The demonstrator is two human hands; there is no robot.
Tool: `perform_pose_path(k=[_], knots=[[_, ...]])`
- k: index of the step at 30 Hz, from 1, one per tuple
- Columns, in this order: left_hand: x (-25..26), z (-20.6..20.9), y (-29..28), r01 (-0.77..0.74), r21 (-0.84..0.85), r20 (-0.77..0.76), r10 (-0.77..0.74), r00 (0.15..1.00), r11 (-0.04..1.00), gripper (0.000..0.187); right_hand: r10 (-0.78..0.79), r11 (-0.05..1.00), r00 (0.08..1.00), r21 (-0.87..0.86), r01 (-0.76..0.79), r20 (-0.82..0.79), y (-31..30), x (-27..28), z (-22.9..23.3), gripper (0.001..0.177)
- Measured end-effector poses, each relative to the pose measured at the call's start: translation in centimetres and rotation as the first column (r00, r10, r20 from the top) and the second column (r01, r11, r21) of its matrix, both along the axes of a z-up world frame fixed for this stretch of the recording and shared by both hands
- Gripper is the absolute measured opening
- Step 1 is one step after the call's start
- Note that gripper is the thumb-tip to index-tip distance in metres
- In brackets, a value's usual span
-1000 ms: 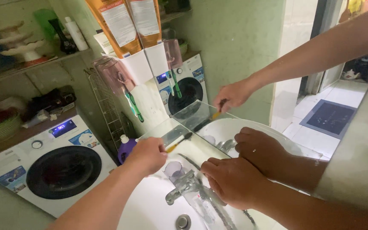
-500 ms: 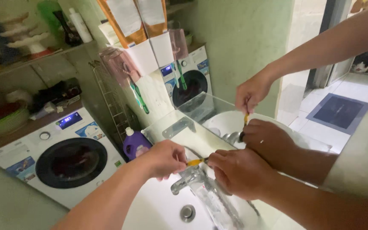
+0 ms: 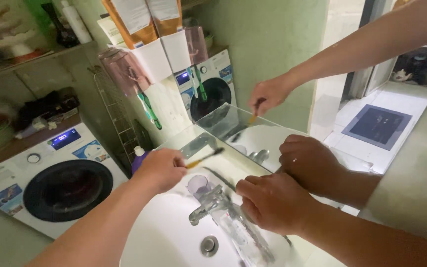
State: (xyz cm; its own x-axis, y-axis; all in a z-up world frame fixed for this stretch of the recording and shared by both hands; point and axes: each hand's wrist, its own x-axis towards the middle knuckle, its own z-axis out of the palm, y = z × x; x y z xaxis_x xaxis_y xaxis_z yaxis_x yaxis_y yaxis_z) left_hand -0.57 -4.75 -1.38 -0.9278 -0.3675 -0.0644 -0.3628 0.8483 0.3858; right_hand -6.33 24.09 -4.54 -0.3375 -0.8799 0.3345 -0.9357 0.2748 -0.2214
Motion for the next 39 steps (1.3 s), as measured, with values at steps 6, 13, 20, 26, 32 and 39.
perform_pose_path(k=[6,13,20,26,32,39], knots=[[-1.5,0.0,-1.0,-0.287,-0.157,-0.031,0.286,0.958,0.945,0.015,0.002,0.998,0.998,-0.058,0.001,0.057,-0.1,-0.3,0.1,0.008],[-2.7,-0.6,-2.3,-0.063,0.005,0.019,0.063,0.998,0.998,0.017,-0.018,0.998,0.998,-0.066,0.023,0.068,-0.2,-0.3,-0.3,0.008],[-3.1,1.1,-3.2,-0.105,0.200,0.144,0.077,0.987,0.974,0.010,-0.026,0.997,0.995,-0.065,0.032,0.091,-0.4,-0.5,-0.4,0.008],[-3.1,0.7,-4.3,-0.091,0.128,0.076,0.082,0.994,0.988,0.006,-0.049,0.996,0.996,-0.069,0.055,0.081,-0.5,-0.2,0.1,0.008],[-1.7,1.2,-4.7,-0.137,-0.015,0.089,0.138,0.986,0.990,0.012,-0.045,0.998,0.993,-0.042,0.050,0.108,-0.4,-0.3,0.2,0.007],[-1.2,0.1,-2.2,0.080,-0.089,-0.054,-0.085,0.995,0.993,0.020,-0.015,0.996,0.997,-0.089,0.022,0.077,-0.5,-0.2,0.4,0.007]])
